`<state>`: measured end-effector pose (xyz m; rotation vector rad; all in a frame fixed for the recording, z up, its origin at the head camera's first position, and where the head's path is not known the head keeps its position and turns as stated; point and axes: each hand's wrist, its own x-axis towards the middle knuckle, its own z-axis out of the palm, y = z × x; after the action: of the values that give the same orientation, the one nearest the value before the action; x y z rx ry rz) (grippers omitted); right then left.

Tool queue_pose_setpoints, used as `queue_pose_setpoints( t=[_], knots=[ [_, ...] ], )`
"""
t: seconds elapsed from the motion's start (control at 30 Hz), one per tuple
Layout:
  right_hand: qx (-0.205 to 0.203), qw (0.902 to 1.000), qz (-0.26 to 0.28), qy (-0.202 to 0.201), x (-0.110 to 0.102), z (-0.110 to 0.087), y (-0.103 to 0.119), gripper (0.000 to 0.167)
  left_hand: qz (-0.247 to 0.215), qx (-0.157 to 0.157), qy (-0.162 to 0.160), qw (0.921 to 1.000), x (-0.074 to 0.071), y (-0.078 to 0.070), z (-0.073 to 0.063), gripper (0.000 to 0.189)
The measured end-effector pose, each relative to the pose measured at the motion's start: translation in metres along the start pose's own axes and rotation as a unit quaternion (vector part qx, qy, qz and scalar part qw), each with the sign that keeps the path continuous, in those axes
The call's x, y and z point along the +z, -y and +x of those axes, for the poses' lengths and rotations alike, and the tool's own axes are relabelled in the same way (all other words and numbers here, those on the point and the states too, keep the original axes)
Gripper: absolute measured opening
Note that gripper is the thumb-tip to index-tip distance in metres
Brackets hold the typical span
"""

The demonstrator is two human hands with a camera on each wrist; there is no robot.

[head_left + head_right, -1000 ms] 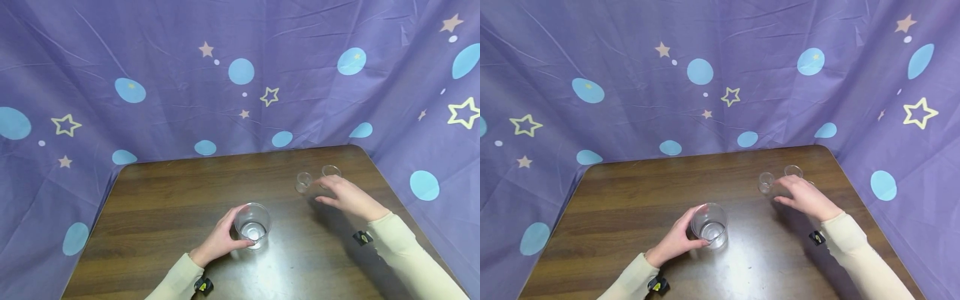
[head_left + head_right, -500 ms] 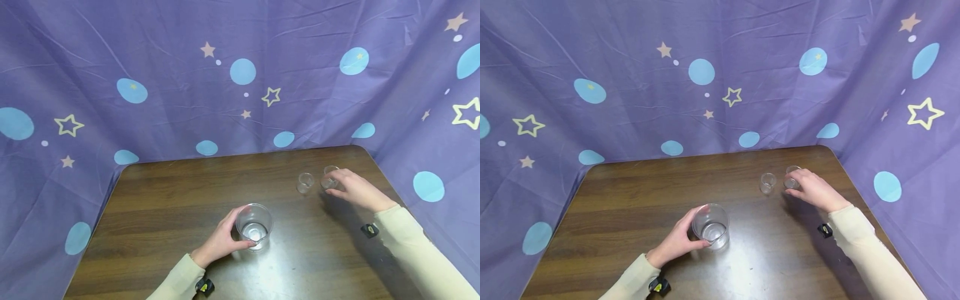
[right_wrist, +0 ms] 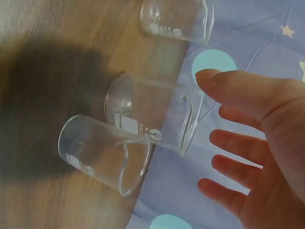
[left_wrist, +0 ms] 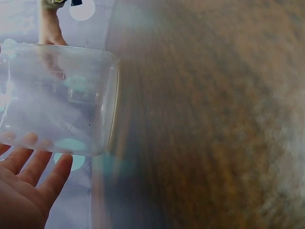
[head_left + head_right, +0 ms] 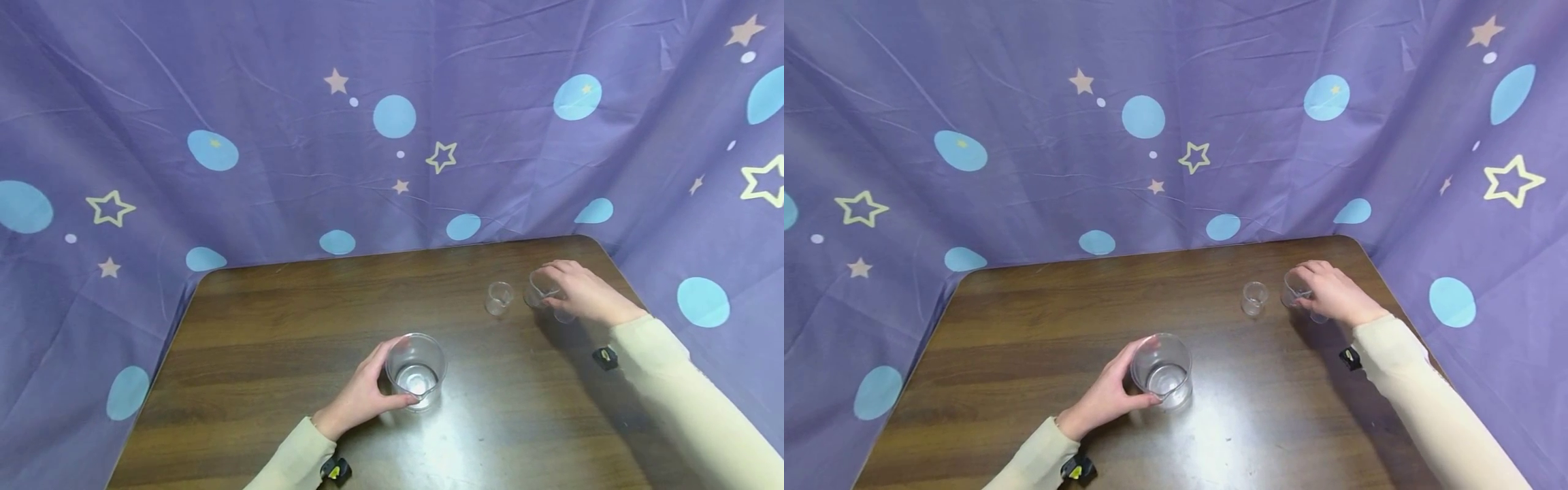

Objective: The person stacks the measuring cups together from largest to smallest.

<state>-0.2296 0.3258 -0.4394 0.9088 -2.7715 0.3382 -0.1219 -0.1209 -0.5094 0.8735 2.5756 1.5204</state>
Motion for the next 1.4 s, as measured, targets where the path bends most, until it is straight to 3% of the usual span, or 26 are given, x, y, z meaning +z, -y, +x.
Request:
queue_pose_setpoints(
  t=[0.27,0.63,0.97,1.4],
  knots=[
    [0.055,0.9953,0.020,0.077,0.005,0.006,-0.013,0.069,0.001,-0.003,0.001,1.0000,0.002,0.000,-0.001,0.095],
    [0.103,0.9837,0.056,0.136,0.008,0.014,-0.022,0.074,-0.003,-0.007,0.002,1.0000,0.002,0.000,-0.002,0.096],
    [0.100,0.9833,0.066,0.137,0.010,0.017,-0.034,0.065,-0.003,-0.008,0.003,1.0000,0.003,0.003,-0.002,0.094],
    [0.108,0.9816,0.077,0.137,0.000,0.017,-0.030,0.062,-0.005,-0.009,0.008,0.9999,0.002,0.003,-0.002,0.094]
  ],
)
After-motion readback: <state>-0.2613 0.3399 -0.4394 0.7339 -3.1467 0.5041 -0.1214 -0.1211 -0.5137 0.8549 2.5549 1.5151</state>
